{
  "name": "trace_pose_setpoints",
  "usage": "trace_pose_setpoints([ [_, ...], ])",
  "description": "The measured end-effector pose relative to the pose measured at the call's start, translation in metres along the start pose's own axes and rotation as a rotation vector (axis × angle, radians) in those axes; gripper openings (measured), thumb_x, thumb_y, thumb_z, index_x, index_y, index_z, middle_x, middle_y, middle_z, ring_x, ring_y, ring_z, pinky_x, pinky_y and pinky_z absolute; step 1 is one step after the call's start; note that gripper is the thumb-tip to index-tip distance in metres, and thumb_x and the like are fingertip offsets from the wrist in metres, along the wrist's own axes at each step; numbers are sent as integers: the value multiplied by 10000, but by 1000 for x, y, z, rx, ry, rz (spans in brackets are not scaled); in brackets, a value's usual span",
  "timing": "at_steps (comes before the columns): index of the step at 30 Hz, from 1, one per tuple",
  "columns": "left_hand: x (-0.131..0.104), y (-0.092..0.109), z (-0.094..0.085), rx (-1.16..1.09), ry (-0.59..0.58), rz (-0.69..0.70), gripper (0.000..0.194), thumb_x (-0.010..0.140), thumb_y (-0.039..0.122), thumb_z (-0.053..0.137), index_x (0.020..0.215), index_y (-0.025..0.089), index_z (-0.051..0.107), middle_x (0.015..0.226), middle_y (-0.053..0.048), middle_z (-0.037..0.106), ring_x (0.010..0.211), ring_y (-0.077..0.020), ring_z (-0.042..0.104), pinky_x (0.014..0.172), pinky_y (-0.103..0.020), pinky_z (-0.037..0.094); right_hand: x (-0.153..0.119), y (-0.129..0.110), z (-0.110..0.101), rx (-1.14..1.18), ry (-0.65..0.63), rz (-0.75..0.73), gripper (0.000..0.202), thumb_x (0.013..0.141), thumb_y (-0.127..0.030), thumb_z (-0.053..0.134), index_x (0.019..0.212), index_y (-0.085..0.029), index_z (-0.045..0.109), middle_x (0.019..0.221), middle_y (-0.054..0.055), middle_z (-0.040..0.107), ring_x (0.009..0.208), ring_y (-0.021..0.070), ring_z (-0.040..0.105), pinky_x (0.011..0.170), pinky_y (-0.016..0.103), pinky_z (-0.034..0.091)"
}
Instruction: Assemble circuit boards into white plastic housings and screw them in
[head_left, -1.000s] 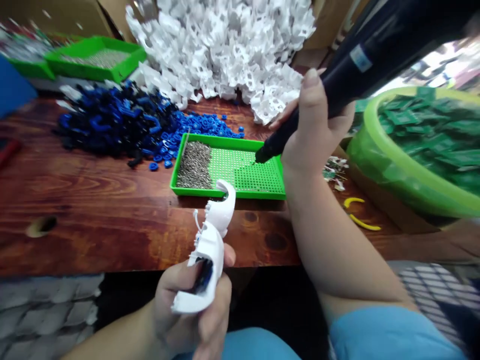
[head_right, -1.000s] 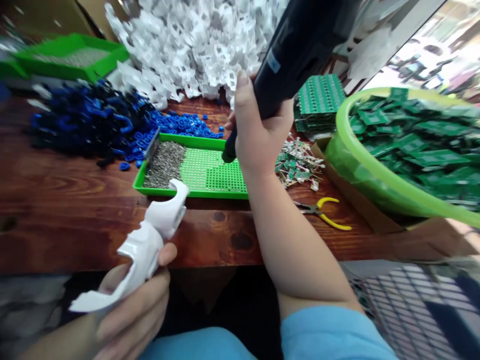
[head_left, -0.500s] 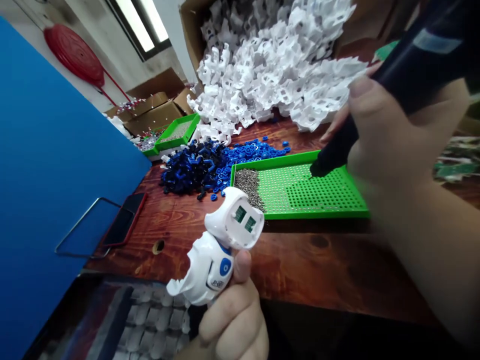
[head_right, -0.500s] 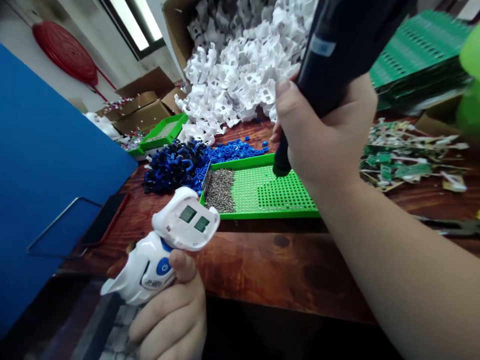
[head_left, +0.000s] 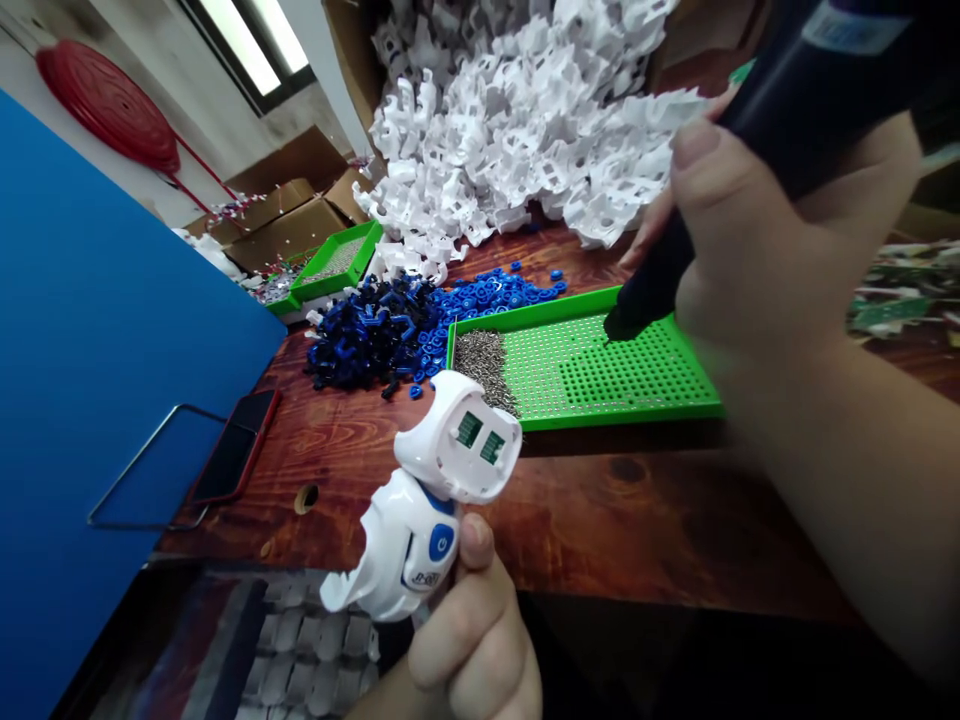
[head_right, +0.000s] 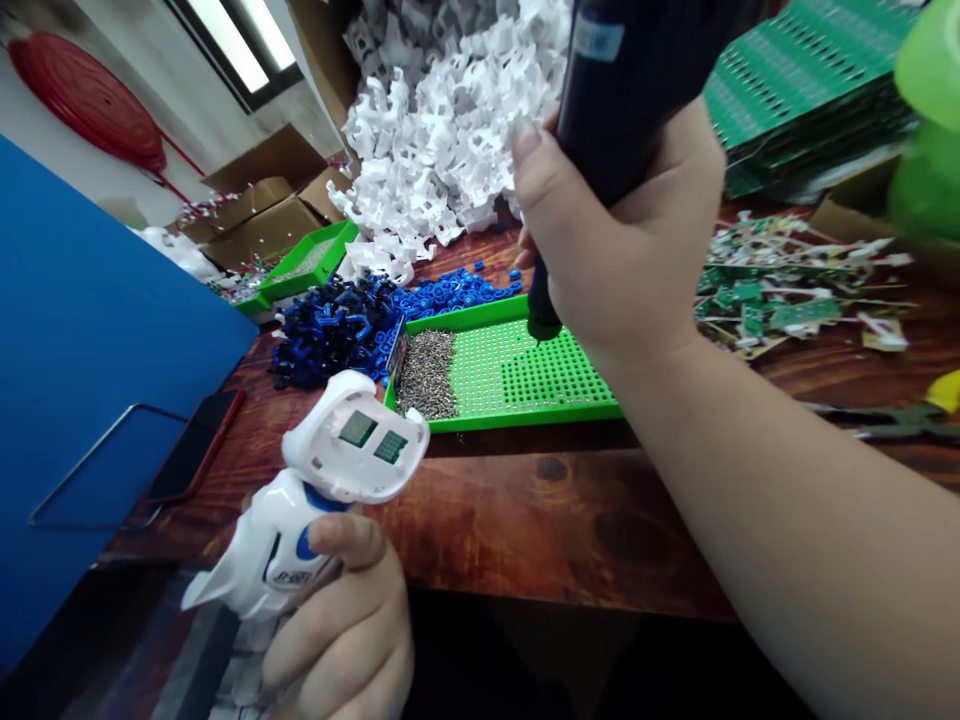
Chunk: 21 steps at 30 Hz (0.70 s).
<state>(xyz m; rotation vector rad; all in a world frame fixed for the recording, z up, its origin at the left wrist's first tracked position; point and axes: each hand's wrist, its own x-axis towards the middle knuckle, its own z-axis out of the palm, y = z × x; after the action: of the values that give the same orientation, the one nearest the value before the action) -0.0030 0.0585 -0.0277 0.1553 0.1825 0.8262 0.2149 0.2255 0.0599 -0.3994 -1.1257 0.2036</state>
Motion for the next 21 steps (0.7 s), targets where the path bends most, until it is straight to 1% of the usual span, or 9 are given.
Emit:
trace_pose_setpoints([
  [3,11,3,12,-112,-280,-41,383,801,595,512,1040,341,669,138,161,241,92,-57,26,188,-144,232,0,-1,2,-5,29,12,89,737,-150,649,785,-205,596,638,-47,577,408,88,518,342,269,403],
  [5,19,3,18,-74,-395,-75,394,833,485,516,1138,264,632,222,118,420,124,-64,221,278,-150,374,0,-2,4,-1,51,32,82,743,-154,645,771,-192,577,584,-66,555,384,77,506,335,241,402],
  [6,22,2,19,-15,-407,-75,406,833,453,528,1168,241,613,312,81,536,172,-66,340,343,-155,437,0,-3,4,7,58,41,91,747,-168,652,766,-189,566,561,-74,545,370,72,498,326,228,397],
  [8,26,-2,20,145,-330,-48,383,845,392,550,1196,244,587,644,-18,733,370,-87,586,484,-179,522,0,-3,4,9,60,52,152,751,-237,687,763,-190,543,530,-91,525,359,62,490,324,204,397],
  [10,29,-6,19,316,-148,-31,326,855,312,577,1178,266,601,951,-76,743,604,-132,697,585,-213,555,2,-2,2,-27,42,72,240,729,-346,717,770,-199,532,520,-104,515,367,50,490,341,186,414],
  [11,29,-8,19,393,-76,-32,315,845,280,603,1159,259,622,1006,-87,728,683,-158,710,615,-230,560,3,-2,0,-55,35,87,280,710,-400,723,774,-205,532,519,-109,512,373,44,491,349,181,421],
  [15,27,-11,19,588,149,-82,307,754,261,724,1048,174,708,852,-76,734,639,-151,681,630,-227,553,13,-7,-5,-116,80,121,323,658,-447,748,777,-229,542,521,-112,513,372,40,477,324,185,398],
  [17,23,-10,20,602,216,-88,292,718,259,760,995,172,725,848,-62,738,629,-138,672,614,-210,545,18,-15,-5,-108,112,104,259,684,-369,745,766,-225,545,509,-104,515,371,52,484,318,196,384],
  [21,17,-10,20,588,317,-52,330,655,219,812,969,202,714,855,-26,747,832,-159,684,758,-206,527,19,-39,-1,-115,128,54,90,736,-227,653,743,-197,568,508,-85,516,381,63,501,326,202,384],
])
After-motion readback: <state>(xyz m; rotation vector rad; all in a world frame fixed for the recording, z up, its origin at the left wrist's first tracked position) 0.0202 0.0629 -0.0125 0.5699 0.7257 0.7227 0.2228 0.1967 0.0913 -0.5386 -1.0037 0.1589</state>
